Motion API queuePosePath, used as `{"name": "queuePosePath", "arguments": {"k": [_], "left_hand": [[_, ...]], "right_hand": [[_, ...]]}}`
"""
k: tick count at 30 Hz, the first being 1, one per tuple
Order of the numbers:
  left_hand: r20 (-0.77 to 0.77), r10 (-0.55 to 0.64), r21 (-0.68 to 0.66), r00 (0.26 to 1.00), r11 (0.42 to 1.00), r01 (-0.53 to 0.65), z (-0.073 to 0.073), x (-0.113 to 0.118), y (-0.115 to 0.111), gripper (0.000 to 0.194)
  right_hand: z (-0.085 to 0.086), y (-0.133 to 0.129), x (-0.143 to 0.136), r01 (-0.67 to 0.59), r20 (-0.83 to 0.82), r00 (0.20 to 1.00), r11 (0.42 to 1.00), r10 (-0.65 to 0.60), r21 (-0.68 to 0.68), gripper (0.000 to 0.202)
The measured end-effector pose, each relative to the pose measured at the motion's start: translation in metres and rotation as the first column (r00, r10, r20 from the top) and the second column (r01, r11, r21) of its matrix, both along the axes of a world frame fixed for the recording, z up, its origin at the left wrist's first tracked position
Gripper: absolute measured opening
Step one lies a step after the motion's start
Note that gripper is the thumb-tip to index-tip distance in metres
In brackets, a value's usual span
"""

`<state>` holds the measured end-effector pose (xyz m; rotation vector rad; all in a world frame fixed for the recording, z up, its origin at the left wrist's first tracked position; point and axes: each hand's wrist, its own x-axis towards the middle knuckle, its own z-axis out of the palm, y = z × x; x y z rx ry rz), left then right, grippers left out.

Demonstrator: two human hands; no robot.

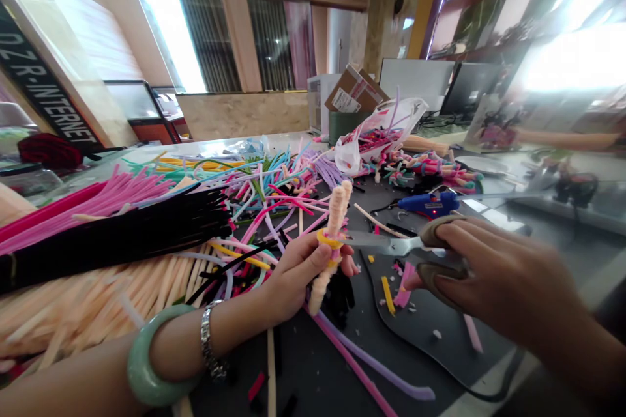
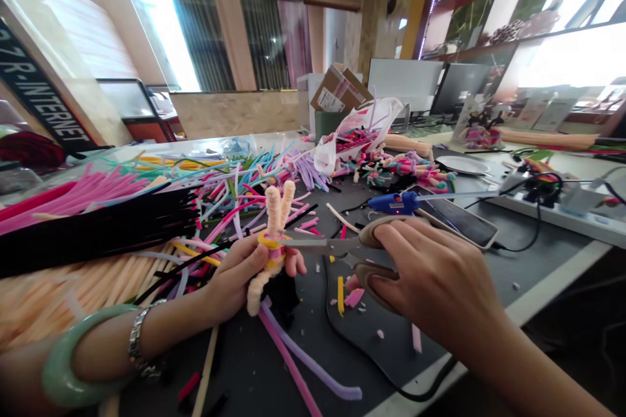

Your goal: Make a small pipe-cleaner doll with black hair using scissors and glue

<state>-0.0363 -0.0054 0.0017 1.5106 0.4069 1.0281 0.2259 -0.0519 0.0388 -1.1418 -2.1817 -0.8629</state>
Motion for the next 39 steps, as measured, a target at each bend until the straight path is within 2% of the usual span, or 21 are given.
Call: {"name": "queuePosePath", "arguments": {"k": [5, 12, 16, 25, 32, 39], "left_hand": [[0.11, -0.016, -0.107, 0.994, 0.994, 0.028, -0.0011, 0.002, 0.0022, 0.032], [0.044, -0.136, -0.202, 0.99, 0.969, 0.142, 0.0018, 0.0009, 0.0, 0.036], [0.043, -0.16, -0.197, 0.986, 0.966, 0.166, 0.0018, 0.0003, -0.0014, 0.035], [0.013, -0.193, -0.201, 0.981, 0.961, 0.192, 0.0012, -0.0005, -0.0009, 0.032], [-0.105, -0.184, -0.161, 0.977, 0.973, 0.166, 0.0065, 0.0005, -0.0024, 0.042], [-0.136, -0.188, -0.128, 0.973, 0.977, 0.171, 0.0045, -0.0006, -0.0013, 0.043]], "right_hand": [[-0.0002, 0.0051, 0.0016, -0.024, -0.019, 1.0, 1.0, 0.024, -0.008, 0.025], [0.0021, 0.0003, 0.0028, 0.06, 0.102, 0.991, 0.968, -0.087, 0.244, 0.03], [0.0009, -0.0006, 0.0049, 0.054, 0.145, 0.984, 0.955, -0.1, 0.293, 0.032], [0.0009, 0.0002, 0.0065, 0.036, 0.169, 0.981, 0.946, -0.095, 0.321, 0.027], [0.0006, 0.0032, 0.008, -0.028, 0.16, 0.987, 0.95, -0.024, 0.31, 0.03], [0.0008, 0.0055, 0.0027, -0.035, 0.062, 0.998, 0.982, 0.023, 0.187, 0.022]]}}
